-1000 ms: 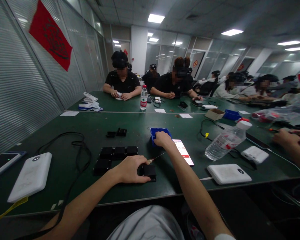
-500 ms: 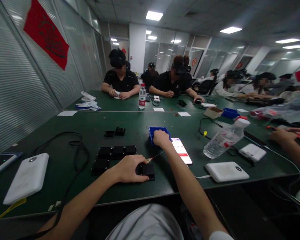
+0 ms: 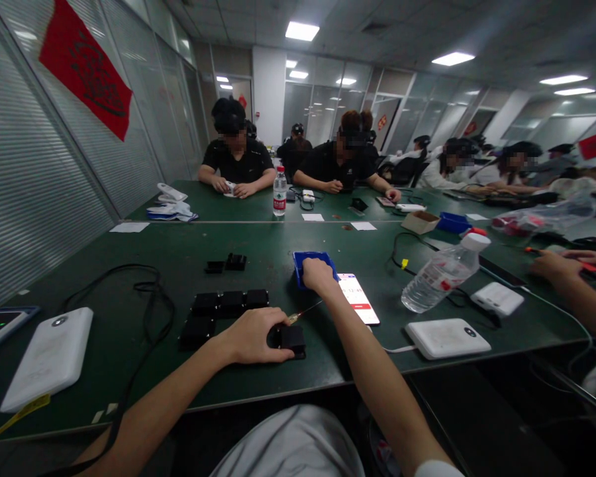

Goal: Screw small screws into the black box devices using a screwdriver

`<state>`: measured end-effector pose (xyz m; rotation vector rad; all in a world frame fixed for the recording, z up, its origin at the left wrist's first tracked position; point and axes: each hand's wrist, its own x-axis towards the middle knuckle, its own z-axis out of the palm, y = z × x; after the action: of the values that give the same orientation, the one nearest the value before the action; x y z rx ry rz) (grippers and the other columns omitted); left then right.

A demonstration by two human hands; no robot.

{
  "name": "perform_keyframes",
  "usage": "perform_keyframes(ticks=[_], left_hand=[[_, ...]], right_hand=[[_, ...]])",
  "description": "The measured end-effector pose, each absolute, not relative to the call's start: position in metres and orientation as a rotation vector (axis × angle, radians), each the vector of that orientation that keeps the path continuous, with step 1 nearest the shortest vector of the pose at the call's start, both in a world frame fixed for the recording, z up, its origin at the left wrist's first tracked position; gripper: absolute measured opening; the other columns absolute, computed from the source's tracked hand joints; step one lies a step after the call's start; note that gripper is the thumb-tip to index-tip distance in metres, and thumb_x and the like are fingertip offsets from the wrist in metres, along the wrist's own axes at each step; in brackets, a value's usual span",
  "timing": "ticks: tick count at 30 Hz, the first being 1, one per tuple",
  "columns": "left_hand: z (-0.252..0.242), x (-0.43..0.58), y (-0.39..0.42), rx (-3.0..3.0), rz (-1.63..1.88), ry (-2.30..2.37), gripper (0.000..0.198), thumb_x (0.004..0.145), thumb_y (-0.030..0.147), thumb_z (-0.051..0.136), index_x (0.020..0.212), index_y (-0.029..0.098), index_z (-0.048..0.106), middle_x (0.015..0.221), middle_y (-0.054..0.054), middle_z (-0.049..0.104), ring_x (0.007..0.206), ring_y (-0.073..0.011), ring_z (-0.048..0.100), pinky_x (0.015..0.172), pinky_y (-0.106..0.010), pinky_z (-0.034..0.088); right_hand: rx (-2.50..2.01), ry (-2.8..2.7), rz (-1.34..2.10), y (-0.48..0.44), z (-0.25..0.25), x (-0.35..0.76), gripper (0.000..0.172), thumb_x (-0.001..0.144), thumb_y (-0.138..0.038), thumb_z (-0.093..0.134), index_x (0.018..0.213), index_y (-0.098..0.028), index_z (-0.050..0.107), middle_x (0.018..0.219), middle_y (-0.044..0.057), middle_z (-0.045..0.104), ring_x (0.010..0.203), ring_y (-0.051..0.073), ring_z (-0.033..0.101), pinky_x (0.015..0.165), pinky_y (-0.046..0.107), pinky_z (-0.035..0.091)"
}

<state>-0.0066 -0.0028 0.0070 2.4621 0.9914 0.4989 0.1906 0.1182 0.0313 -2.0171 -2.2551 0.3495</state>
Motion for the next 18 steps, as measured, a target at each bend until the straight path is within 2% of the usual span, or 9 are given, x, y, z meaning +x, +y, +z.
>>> perform_keyframes(ticks=[8,18], left_hand=[[0.0056,-0.0070,-0.0030,2.463,0.510,0.980,0.037,0.078,0.043,0.083,0.101,0.020,0.066,0.102,-0.004,0.071,0.092,-0.0250,0.068,0.080,-0.032,0.050],[0.0030,-0.0078,-0.0025,2.488,0.531,0.982,0.040,0.076,0.043,0.084,0.104,0.020,0.066,0.103,-0.004,0.072,0.093,-0.0257,0.069,0.082,-0.033,0.051]], right_hand=[[-2.072,-2.241,0.278,0.1170,0.0338,0.1899,0.038,0.084,-0.016,0.076,0.121,-0.010,0.072,0.122,0.027,0.072,0.117,0.035,0.071,0.099,0.039,0.054],[-2.038,-2.299,0.242,0.1175,0.0354,0.1898,0.033,0.091,-0.008,0.060,0.123,-0.008,0.071,0.125,0.028,0.071,0.116,0.037,0.071,0.094,0.040,0.055]])
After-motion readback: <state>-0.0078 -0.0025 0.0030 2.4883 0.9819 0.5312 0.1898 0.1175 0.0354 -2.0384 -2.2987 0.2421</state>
